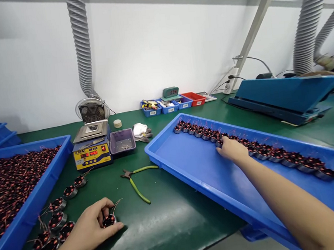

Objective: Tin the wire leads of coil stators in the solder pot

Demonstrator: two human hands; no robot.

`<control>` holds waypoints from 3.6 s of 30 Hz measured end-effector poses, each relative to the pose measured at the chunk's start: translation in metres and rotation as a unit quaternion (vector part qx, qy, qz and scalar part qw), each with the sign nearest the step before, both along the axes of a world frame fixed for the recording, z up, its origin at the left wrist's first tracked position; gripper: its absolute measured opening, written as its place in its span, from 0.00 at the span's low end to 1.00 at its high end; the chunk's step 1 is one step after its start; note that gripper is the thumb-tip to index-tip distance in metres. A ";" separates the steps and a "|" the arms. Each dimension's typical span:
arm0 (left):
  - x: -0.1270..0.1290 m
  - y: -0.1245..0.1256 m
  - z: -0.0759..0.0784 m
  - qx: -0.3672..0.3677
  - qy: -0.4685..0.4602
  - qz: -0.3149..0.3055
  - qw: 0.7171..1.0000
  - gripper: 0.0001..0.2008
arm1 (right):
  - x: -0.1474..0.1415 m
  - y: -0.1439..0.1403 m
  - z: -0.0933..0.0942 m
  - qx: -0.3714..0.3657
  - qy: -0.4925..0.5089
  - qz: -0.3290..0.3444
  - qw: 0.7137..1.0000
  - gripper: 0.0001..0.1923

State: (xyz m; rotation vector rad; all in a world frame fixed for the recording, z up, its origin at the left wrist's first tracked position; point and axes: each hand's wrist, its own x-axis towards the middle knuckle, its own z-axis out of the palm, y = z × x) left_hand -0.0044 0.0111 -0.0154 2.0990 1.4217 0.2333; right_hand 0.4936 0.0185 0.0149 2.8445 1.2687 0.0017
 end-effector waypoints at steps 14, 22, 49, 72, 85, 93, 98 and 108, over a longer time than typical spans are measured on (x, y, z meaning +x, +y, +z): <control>0.002 -0.004 0.001 0.022 0.011 -0.002 1.000 0.18 | -0.065 0.101 -0.010 0.056 0.034 0.106 0.992 0.18; 0.002 0.000 0.001 -0.008 0.008 -0.006 1.000 0.19 | -0.046 0.100 -0.007 0.105 -0.019 0.054 0.993 0.19; 0.006 -0.004 0.013 -0.016 0.045 -0.024 0.999 0.19 | -0.023 0.118 -0.018 0.056 -0.148 0.174 0.972 0.20; 0.003 -0.003 0.012 -0.036 0.038 -0.030 0.998 0.19 | -0.025 0.165 -0.005 -0.047 -0.069 0.165 0.983 0.21; 0.004 -0.007 0.015 -0.026 0.033 -0.022 0.999 0.19 | -0.030 0.168 0.008 -0.102 -0.089 0.166 0.977 0.21; 0.005 -0.008 0.017 -0.021 0.030 -0.024 0.999 0.19 | -0.032 0.163 0.004 -0.092 -0.086 0.172 0.977 0.22; 0.003 -0.007 0.017 -0.025 0.029 -0.029 0.999 0.19 | -0.038 0.159 0.012 -0.076 -0.105 0.167 0.977 0.22; 0.001 -0.009 0.016 0.001 0.017 -0.032 0.999 0.19 | -0.043 0.147 0.025 -0.075 -0.070 0.168 0.980 0.19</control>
